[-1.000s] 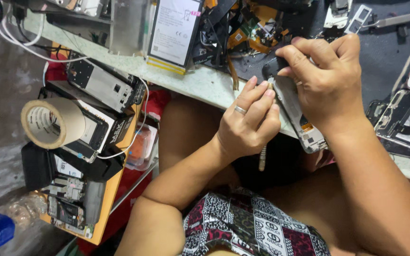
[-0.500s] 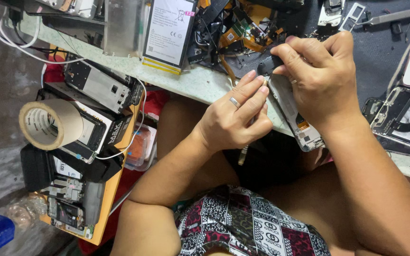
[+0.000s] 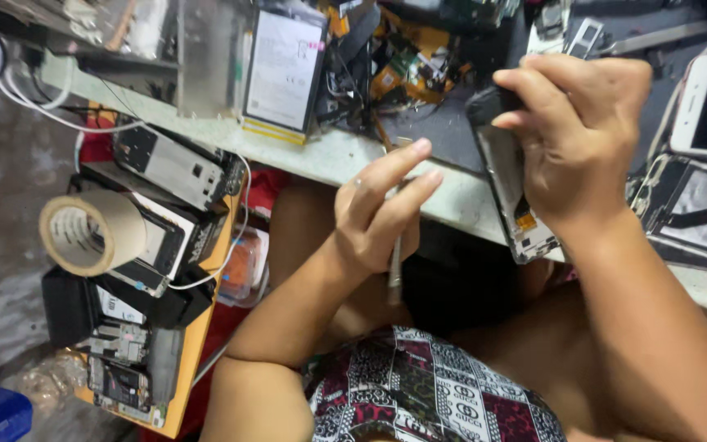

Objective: The person disassembles a white smartphone, removes the back cover and internal components, and uses a screwdriver and tweezers to manipulate small parts. They then reassemble the phone by reconnecting cables and securing the back cover.

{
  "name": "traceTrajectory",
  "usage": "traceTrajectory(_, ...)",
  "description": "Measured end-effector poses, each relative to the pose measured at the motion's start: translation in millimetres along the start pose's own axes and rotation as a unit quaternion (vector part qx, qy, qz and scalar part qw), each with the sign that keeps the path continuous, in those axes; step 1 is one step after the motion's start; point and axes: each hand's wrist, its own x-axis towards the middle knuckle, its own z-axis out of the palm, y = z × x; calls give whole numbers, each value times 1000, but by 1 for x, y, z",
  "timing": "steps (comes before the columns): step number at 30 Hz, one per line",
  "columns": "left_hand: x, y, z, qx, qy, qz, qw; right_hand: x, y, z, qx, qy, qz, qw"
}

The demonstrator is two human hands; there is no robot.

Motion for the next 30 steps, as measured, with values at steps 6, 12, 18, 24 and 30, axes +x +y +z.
traceTrajectory(6,19,22,31,-46,-39,-148,987,3,2,-11,16,39,65,997)
traceTrajectory(12,28,34,60,-201,-24,-313,928,5,4,-16,59,27,119,991)
traceTrajectory(18,35,25,64,-371,40,-408,833,10,-2,-40,153,15,176,972)
traceTrajectory(24,34,19,63,-385,24,-444,808,6,1,-48,477,-47,410,776)
traceTrajectory(30,36,15,64,-376,-2,-437,817,-5,9,-39,462,-40,405,788)
